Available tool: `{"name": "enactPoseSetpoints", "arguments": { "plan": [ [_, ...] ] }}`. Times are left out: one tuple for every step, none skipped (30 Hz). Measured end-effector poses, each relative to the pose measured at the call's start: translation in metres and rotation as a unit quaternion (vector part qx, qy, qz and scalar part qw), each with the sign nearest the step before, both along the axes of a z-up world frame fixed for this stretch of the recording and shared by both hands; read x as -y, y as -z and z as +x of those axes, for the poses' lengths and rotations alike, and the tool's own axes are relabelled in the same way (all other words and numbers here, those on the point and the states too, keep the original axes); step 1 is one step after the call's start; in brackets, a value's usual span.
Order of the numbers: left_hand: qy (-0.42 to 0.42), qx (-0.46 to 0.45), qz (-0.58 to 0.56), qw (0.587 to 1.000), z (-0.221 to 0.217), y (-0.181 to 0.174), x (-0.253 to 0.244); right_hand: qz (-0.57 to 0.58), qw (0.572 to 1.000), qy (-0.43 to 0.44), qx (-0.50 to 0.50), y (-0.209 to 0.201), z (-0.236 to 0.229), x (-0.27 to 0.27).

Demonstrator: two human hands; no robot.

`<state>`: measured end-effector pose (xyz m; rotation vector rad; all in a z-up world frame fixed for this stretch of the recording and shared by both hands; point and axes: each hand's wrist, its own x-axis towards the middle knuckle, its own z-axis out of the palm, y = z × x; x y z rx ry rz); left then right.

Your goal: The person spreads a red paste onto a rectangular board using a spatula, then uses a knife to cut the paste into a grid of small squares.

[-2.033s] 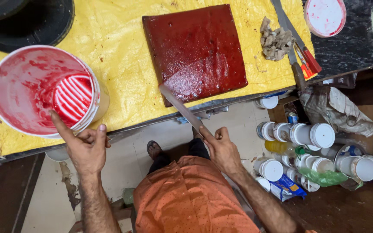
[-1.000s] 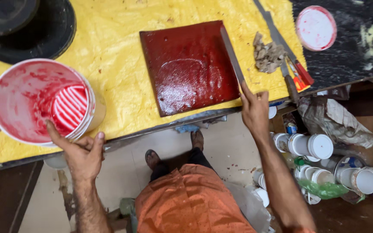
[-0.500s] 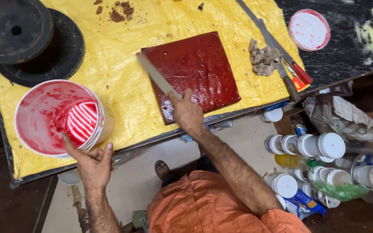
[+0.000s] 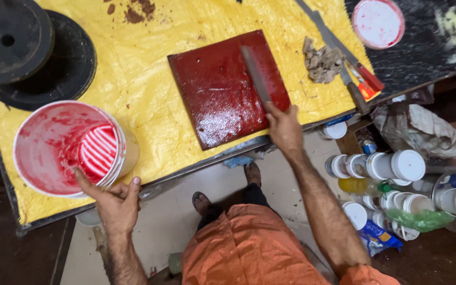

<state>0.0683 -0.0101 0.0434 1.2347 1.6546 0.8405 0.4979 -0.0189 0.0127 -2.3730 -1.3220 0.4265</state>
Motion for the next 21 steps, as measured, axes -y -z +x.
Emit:
{"name": "enactPoseSetpoints", "arguments": {
  "plan": [
    [0.004, -0.002, 0.010, 1.000, 0.000, 0.000, 0.000, -0.014, 1.000, -0.012, -0.010, 0.001, -0.018, -0.007],
    [0.008, -0.004, 0.019, 1.000, 0.000, 0.000, 0.000, 0.001, 0.998, -0.061, 0.014, 0.001, -0.038, -0.013],
    [0.013, -0.004, 0.031, 0.999, 0.001, 0.000, -0.001, 0.018, 0.993, -0.108, 0.039, -0.001, -0.057, -0.019],
    [0.012, -0.008, 0.024, 1.000, 0.000, -0.001, -0.003, -0.029, 0.992, -0.119, 0.019, -0.004, -0.076, -0.024],
    [0.012, -0.011, 0.015, 1.000, -0.001, -0.002, -0.002, -0.078, 0.989, -0.129, -0.002, -0.007, -0.094, -0.024],
    [0.012, -0.014, 0.005, 1.000, -0.002, -0.002, -0.001, -0.079, 0.986, -0.146, -0.017, -0.009, -0.109, -0.021],
    [0.012, -0.020, 0.003, 1.000, -0.003, -0.002, 0.000, -0.080, 0.983, -0.163, -0.030, -0.012, -0.121, -0.017],
    [0.013, -0.026, 0.001, 1.000, -0.004, -0.003, 0.001, -0.062, 0.983, -0.171, -0.030, -0.013, -0.130, -0.009],
    [0.015, -0.030, -0.001, 0.999, -0.004, -0.003, 0.000, -0.043, 0.983, -0.177, -0.028, -0.013, -0.133, 0.000],
    [0.010, -0.028, -0.001, 1.000, -0.004, -0.003, 0.000, -0.025, 0.982, -0.183, -0.025, -0.012, -0.134, 0.010],
    [0.007, -0.024, -0.002, 1.000, -0.005, -0.003, 0.000, 0.014, 0.983, -0.182, -0.031, -0.009, -0.130, 0.022],
    [0.005, -0.021, -0.003, 1.000, -0.005, -0.002, -0.001, 0.053, 0.981, -0.182, -0.037, -0.004, -0.120, 0.034],
    [0.010, -0.016, 0.006, 1.000, -0.005, -0.002, 0.000, 0.090, 0.979, -0.180, -0.043, 0.000, -0.108, 0.048],
    [0.016, -0.011, 0.015, 1.000, -0.005, -0.002, 0.001, 0.098, 0.981, -0.165, -0.016, 0.005, -0.089, 0.059],
    [0.018, -0.007, 0.022, 1.000, -0.006, -0.001, 0.003, 0.105, 0.983, -0.152, 0.008, 0.009, -0.070, 0.070],
    [0.021, -0.012, 0.015, 1.000, -0.006, 0.000, 0.003, 0.140, 0.982, -0.121, 0.032, 0.011, -0.048, 0.083],
    [0.023, -0.019, 0.008, 1.000, -0.007, 0.000, 0.003, 0.176, 0.979, -0.091, 0.055, 0.013, -0.026, 0.091],
    [0.024, -0.027, 0.001, 0.999, -0.006, 0.001, 0.003, 0.167, 0.982, -0.063, 0.066, 0.014, -0.006, 0.098],
    [0.024, -0.020, 0.007, 1.000, -0.006, 0.001, 0.003, 0.158, 0.984, -0.037, 0.077, 0.015, 0.010, 0.104],
    [0.024, -0.013, 0.012, 1.000, -0.006, 0.002, 0.003, 0.121, 0.990, -0.022, 0.073, 0.017, 0.018, 0.107],
    [0.021, -0.006, 0.018, 1.000, -0.006, 0.002, 0.003, 0.084, 0.994, -0.009, 0.068, 0.018, 0.024, 0.108]
  ]
}}
